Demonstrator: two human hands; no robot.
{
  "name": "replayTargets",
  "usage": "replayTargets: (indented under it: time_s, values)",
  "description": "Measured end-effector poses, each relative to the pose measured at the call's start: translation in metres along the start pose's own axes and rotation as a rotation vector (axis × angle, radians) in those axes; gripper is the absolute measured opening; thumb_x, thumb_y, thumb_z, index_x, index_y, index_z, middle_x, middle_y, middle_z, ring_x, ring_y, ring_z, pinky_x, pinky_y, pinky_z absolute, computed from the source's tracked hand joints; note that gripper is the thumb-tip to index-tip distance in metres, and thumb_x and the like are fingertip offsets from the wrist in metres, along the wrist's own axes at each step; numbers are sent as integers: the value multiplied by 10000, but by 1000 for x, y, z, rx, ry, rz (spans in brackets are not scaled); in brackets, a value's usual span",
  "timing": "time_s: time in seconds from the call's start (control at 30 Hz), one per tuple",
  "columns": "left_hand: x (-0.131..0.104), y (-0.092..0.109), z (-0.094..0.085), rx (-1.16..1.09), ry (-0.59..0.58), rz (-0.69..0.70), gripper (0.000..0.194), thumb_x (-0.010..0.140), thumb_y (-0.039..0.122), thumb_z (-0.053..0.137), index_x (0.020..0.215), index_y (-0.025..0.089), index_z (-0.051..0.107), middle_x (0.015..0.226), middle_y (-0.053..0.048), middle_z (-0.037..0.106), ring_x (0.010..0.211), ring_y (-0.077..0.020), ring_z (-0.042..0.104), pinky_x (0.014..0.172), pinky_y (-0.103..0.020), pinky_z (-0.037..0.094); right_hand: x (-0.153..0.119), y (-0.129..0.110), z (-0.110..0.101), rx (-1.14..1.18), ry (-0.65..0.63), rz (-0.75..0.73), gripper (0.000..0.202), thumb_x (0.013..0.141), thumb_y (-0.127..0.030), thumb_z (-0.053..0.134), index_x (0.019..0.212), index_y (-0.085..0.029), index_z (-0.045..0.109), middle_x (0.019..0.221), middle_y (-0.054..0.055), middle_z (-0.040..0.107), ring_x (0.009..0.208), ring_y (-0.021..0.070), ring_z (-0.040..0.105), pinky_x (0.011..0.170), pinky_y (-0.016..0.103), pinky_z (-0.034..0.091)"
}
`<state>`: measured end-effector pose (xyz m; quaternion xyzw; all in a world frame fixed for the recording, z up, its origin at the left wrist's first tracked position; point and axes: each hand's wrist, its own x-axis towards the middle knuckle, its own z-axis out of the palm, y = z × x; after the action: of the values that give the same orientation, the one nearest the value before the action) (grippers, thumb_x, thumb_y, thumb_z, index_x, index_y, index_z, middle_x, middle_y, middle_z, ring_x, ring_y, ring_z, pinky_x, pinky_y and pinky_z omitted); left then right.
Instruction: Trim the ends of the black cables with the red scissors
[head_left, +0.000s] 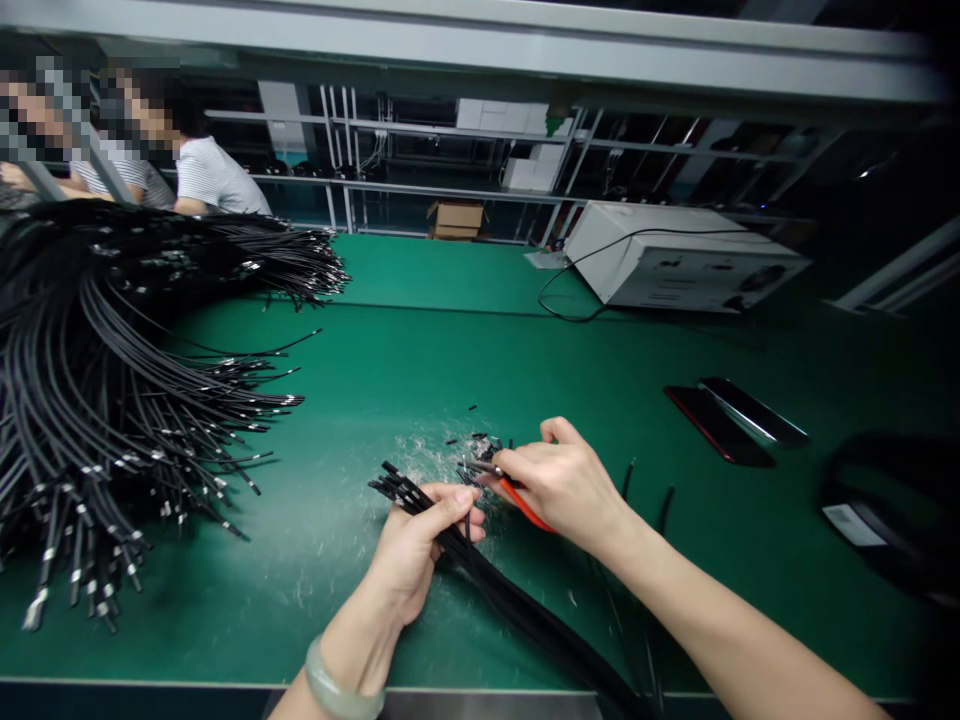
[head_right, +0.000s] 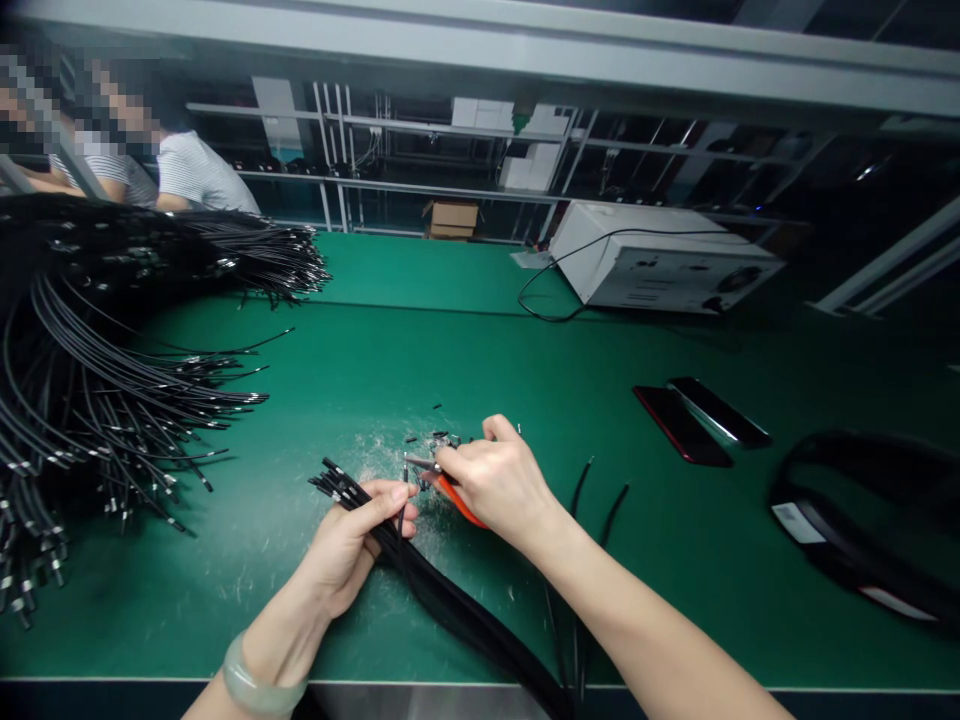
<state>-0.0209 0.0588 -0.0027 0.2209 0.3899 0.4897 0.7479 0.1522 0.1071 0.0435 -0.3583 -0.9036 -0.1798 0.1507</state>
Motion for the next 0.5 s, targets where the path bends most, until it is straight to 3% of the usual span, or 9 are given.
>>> replayTargets:
  time_s: [0.13,0.23,0.4,0.5]
  values:
    - [-1,0,0,-13,-7,3,239,675,279,726,831,104,680,666,-58,659,583,-128,602,565,-206,456,0,-3,-2,110,-68,106,189,852,-332,493,804,-175,587,619,2,587,574,107,489,738,301,230]
    - [-1,0,0,-31,-14,1,218,673,272,727,815,111,684,662,-54,661,578,-125,601,567,-204,455,-2,-8,2,95,-59,98,150,835,-292,509,798,-172,592,646,13,577,666,132,519,769,313,223]
    - [-1,1,-1,-40,-29,-15,217,680,266,721,824,107,689,661,-56,663,582,-123,601,574,-201,451,-5,-10,7,28,-5,61,169,856,-211,460,796,-170,613,588,11,557,593,118,484,764,327,250]
    - [-1,1,-1,-36,-38,-20,234,678,271,723,839,105,687,662,-56,661,583,-124,597,572,-206,447,-3,-12,6,136,31,183,224,868,-246,453,739,-175,621,547,7,557,509,100,437,723,326,288]
